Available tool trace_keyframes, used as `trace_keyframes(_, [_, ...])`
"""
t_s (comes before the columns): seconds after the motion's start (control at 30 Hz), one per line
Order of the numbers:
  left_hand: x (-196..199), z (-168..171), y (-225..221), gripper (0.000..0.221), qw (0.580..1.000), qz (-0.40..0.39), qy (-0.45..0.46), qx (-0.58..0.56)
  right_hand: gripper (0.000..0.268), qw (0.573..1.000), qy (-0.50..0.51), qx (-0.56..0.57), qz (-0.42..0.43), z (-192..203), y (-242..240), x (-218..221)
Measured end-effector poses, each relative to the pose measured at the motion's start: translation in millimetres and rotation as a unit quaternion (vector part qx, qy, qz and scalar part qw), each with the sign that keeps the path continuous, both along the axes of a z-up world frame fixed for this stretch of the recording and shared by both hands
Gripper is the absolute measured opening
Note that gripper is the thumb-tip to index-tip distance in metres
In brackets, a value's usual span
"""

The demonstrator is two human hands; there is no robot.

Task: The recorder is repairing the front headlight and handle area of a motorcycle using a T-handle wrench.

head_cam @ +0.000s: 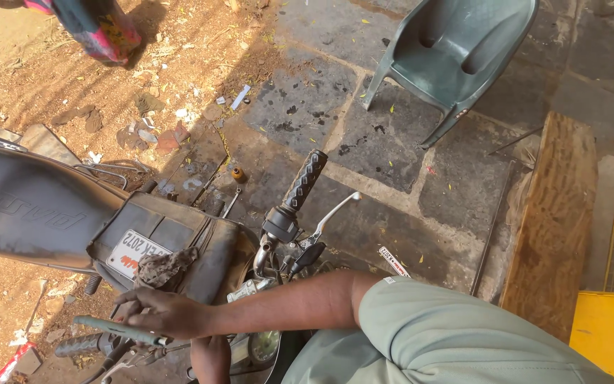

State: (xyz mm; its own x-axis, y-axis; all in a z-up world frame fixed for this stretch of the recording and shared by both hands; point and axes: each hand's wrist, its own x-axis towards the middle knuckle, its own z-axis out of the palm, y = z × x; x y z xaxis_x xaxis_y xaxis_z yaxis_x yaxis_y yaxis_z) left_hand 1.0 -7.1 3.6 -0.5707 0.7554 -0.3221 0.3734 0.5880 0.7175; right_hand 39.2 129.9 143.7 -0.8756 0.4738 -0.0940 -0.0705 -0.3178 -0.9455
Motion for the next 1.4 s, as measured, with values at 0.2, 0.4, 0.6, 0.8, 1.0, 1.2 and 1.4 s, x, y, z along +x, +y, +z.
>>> trace_keyframes(0.2, [-21.7, -75.3, -18.0, 0.034, 0.901, -0.261, 0.344, 0.040, 0.084, 0.931, 0.151, 0.275, -0.189, 5.2, -6.8, 4.6])
trace_keyframes(0.4, [18.1, 52.9, 12.1, 0.045, 0.995, 0.031, 0.037, -0.082, 0.056, 0.984, -0.097, 0.141, -0.038, -7.0, 8.5, -3.4])
trace_keyframes(0.6, [4.9, -7.6, 1.9, 0.033, 0.974, -0.112, 0.160, -0.114, 0.060, 0.979, 0.117, 0.137, -0.099, -31.1, -10.2, 6.3])
trace_keyframes(0.8, [31.8, 85.0, 26.0, 0.045, 0.993, 0.030, 0.003, -0.113, 0.061, 0.997, -0.056, 0.044, -0.007, -59.4, 9.9, -20.2])
trace_keyframes(1.0, [14.4, 23.4, 13.9, 0.049, 0.998, -0.016, 0.047, -0.042, 0.048, 0.981, 0.183, -0.011, -0.064, 14.3, -7.5, 18.7])
trace_keyframes(1.2, [27.8, 65.2, 24.4, 0.053, 0.997, 0.009, 0.021, -0.070, 0.054, 0.997, 0.046, -0.057, 0.007, -54.6, 5.8, -6.6])
trace_keyframes(1.4, [26.8, 64.0, 23.9, 0.054, 0.997, 0.021, 0.018, -0.079, 0.042, 0.994, 0.052, -0.074, -0.065, -3.3, 0.9, 9.2])
